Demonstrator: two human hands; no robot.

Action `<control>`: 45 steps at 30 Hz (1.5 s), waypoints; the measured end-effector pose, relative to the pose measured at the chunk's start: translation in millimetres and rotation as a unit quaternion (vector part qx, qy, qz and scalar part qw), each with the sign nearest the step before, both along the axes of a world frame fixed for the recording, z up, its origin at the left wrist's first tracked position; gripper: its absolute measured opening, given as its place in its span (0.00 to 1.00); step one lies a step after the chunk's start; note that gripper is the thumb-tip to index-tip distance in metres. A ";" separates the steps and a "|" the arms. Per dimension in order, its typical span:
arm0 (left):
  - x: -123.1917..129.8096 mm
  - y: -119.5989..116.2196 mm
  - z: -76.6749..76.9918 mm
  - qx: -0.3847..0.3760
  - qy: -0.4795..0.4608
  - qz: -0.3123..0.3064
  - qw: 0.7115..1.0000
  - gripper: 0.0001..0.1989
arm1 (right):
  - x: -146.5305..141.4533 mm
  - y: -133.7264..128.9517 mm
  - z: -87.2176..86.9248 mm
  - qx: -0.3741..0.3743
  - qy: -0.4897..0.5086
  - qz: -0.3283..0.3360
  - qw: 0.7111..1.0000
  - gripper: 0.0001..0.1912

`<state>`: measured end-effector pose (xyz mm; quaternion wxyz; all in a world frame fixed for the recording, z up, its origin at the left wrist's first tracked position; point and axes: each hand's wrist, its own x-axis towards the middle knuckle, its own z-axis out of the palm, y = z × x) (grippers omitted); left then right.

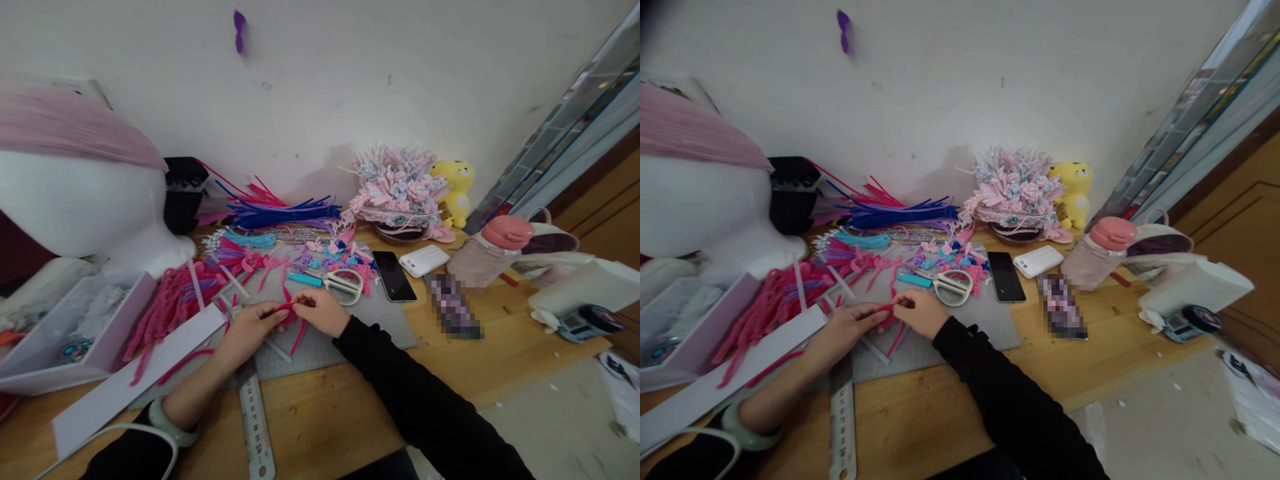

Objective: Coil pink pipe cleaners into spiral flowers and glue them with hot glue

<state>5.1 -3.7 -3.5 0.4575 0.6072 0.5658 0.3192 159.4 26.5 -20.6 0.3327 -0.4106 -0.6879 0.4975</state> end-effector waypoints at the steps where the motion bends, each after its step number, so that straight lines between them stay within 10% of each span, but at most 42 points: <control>1: 0.2 -0.5 0.4 0.000 0.004 -0.001 1.000 0.12 | 0.2 -0.2 0.4 0.003 -0.004 -0.002 1.000 0.04; 20: 0.8 1.2 -9.9 -0.089 -0.196 0.047 0.975 0.11 | -2.3 2.0 4.2 -0.131 0.098 -0.065 0.984 0.06; 45: 0.3 2.7 -13.2 -0.024 -0.210 0.086 0.974 0.12 | -7.1 0.0 -1.9 -0.172 0.121 -0.049 0.976 0.14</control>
